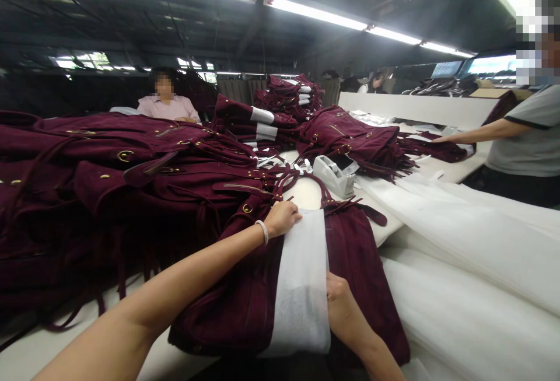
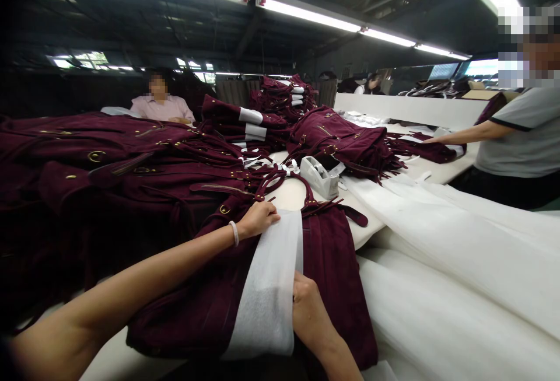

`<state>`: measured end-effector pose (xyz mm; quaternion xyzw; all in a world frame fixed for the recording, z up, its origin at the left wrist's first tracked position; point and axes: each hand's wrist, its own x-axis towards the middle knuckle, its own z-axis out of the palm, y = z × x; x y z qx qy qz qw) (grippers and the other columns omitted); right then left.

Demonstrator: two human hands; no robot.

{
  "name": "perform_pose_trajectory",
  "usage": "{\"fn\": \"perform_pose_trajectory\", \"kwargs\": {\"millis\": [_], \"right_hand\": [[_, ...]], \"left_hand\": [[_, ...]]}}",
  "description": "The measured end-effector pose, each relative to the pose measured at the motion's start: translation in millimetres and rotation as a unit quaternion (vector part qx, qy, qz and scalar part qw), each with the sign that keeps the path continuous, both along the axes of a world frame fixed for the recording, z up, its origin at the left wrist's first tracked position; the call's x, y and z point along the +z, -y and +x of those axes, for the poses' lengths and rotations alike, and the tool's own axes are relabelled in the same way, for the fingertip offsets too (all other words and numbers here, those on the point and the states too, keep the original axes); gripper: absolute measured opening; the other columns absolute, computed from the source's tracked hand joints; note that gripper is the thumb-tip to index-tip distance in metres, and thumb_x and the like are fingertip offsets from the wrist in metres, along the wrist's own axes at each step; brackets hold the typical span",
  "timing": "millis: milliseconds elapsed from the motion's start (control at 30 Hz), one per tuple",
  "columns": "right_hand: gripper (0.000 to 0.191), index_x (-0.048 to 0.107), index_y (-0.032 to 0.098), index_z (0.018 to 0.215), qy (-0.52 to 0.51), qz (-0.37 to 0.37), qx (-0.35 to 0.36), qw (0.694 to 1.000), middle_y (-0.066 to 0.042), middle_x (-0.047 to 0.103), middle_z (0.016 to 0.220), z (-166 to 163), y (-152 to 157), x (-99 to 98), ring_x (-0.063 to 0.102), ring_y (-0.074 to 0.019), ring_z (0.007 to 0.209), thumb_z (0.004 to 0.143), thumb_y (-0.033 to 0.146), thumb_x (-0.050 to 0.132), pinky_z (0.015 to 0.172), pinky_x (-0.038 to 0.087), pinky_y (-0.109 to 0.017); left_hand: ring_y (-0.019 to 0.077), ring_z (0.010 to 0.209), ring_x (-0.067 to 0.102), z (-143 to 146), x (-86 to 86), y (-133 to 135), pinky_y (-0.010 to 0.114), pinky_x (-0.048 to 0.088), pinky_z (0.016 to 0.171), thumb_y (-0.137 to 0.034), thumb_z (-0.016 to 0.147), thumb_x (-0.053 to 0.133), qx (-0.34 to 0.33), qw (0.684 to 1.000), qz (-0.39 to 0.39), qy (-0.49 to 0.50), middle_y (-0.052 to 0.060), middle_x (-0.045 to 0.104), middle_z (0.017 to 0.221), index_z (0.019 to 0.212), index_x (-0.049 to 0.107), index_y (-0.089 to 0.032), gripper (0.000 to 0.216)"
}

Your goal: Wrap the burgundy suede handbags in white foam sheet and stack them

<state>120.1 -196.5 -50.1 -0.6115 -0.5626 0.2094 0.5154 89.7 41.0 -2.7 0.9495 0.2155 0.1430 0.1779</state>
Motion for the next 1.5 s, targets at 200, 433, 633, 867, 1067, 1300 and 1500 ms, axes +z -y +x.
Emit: {"fn": "perform_pose_trajectory", "kwargs": {"millis": [200, 433, 633, 867, 1067, 1300, 1500], "right_hand": [[0.022, 0.070, 0.017, 0.067, -0.085, -0.056, 0.015, 0.995, -0.004, 0.065, 0.084, 6, 12, 7.0, 0.059, -0.0195, 0.080, 0.085, 0.022, 0.058, 0.070, 0.047, -0.026], [0.044, 0.069, 0.016, 0.108, -0.324, -0.143, -0.008, 0.935, -0.008, 0.069, 0.086, 32, 27, -6.1, 0.064, -0.0212, 0.077, 0.090, 0.054, 0.054, 0.074, 0.053, -0.034], [0.047, 0.063, 0.017, 0.075, -0.102, -0.141, -0.168, 0.970, 0.001, 0.052, 0.057, 35, -6, -7.8, 0.051, -0.0145, 0.051, 0.088, 0.060, 0.052, 0.050, 0.042, -0.026], [0.038, 0.059, 0.019, 0.075, 0.128, 0.015, -0.312, 0.941, -0.005, 0.059, 0.080, 25, -24, -12.3, 0.056, -0.0182, 0.072, 0.096, 0.048, 0.047, 0.068, 0.042, -0.030], [0.035, 0.056, 0.019, 0.072, 0.157, 0.032, -0.358, 0.920, -0.004, 0.056, 0.076, 21, -28, -19.2, 0.052, -0.0158, 0.063, 0.095, 0.044, 0.051, 0.061, 0.043, -0.029], [0.035, 0.053, 0.018, 0.132, 0.341, 0.091, -0.250, 0.902, -0.012, 0.056, 0.130, 26, -37, -17.4, 0.049, -0.0257, 0.123, 0.099, 0.025, 0.043, 0.105, 0.038, -0.045], [0.045, 0.044, 0.017, 0.143, 0.396, -0.026, -0.093, 0.913, -0.008, 0.043, 0.147, 39, -47, -23.0, 0.031, -0.0237, 0.140, 0.102, 0.031, 0.033, 0.117, 0.020, -0.049]], "left_hand": [[0.0210, 0.086, 0.060, 5, -18.3, 4, 0.028, 0.044, 0.081, -0.020, 0.082, 0.065, -0.057, 0.997, 0.049, -0.027, 0.009, 0.067, 0.081, 0.064, 0.066, -0.014, 0.019], [0.0204, 0.086, 0.062, 2, -29.3, 3, 0.028, 0.045, 0.081, -0.022, 0.088, 0.059, -0.044, 0.997, 0.061, -0.024, 0.009, 0.067, 0.086, 0.073, 0.066, -0.013, 0.018], [0.0175, 0.078, 0.063, -4, -27.2, -2, 0.025, 0.045, 0.074, -0.022, 0.088, 0.060, -0.033, 0.999, 0.040, -0.011, 0.006, 0.069, 0.085, 0.079, 0.068, -0.014, 0.014], [0.0161, 0.082, 0.061, -5, -32.4, -1, 0.024, 0.046, 0.079, -0.022, 0.090, 0.058, -0.019, 0.999, 0.037, 0.009, 0.005, 0.065, 0.090, 0.082, 0.065, -0.015, 0.013], [0.0213, 0.097, 0.056, -5, -34.0, 9, 0.033, 0.046, 0.089, -0.017, 0.092, 0.051, -0.018, 0.997, 0.078, 0.010, 0.009, 0.058, 0.101, 0.089, 0.061, -0.013, 0.011], [0.0213, 0.099, 0.055, -5, -33.9, 10, 0.033, 0.046, 0.092, -0.017, 0.093, 0.047, -0.033, 0.994, 0.102, -0.004, 0.009, 0.056, 0.101, 0.089, 0.059, -0.013, 0.014], [0.0209, 0.103, 0.055, -8, -21.9, 4, 0.032, 0.046, 0.094, -0.019, 0.093, 0.047, -0.039, 0.996, 0.064, -0.042, 0.011, 0.055, 0.109, 0.097, 0.059, -0.012, 0.015]]}}
